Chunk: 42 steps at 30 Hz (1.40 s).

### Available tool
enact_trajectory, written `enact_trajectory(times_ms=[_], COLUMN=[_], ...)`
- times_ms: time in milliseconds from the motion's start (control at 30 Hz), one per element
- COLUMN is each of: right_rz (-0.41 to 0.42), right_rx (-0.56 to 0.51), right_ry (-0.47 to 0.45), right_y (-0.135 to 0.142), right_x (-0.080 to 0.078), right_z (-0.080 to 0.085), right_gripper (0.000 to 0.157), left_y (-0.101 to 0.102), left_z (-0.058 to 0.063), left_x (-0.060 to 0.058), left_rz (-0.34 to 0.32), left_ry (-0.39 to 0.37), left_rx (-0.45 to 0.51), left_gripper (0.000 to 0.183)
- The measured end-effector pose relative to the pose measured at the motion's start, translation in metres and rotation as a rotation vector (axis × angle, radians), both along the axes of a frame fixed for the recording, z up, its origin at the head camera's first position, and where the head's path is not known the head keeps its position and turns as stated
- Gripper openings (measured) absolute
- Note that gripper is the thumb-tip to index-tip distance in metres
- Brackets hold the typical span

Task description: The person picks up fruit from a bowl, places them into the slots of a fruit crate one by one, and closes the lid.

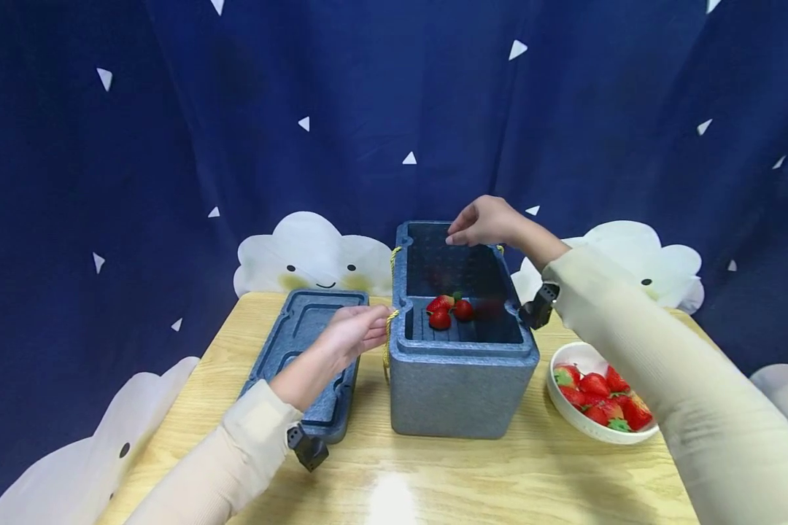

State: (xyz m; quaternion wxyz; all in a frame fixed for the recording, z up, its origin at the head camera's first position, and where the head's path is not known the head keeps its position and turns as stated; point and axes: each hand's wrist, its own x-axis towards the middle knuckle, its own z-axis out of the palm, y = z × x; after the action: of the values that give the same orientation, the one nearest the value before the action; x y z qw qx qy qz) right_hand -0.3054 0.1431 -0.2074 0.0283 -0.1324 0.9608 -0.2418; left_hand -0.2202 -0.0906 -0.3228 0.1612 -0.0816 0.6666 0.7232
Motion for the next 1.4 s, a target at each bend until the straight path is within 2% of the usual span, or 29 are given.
enact_trajectory(times_ms=[267,467,667,1000,1200,1400], right_rz=[-0.006,-0.051,-0.052,-0.037,-0.01,0.021], right_rx=[0.003,-0.023,-0.017,0.019,0.025,0.021], right_ry=[0.039,0.071,0.091,0.033,-0.023,-0.081], right_y=[0.036,0.07,0.104,0.14,0.149,0.151], right_x=[0.022,0.04,0.052,0.07,0.081,0.093], right_z=[-0.011,-0.028,-0.05,-0.09,-0.112,-0.137], right_gripper=[0.027,0.028,0.029,0.028,0.028,0.021], left_y=[-0.005,-0.008,-0.01,-0.014,-0.015,-0.015], left_z=[-0.002,-0.004,-0.004,-0.004,-0.001,0.0], left_x=[-0.002,-0.003,-0.005,-0.004,-0.005,-0.006], left_rz=[-0.002,-0.009,-0.008,-0.004,-0.004,-0.002], left_ry=[-0.003,0.006,0.015,0.012,0.014,0.007], left_rx=[-0.001,0.001,-0.005,-0.015,-0.009,-0.011], left_gripper=[0.047,0.05,0.049,0.048,0.046,0.045])
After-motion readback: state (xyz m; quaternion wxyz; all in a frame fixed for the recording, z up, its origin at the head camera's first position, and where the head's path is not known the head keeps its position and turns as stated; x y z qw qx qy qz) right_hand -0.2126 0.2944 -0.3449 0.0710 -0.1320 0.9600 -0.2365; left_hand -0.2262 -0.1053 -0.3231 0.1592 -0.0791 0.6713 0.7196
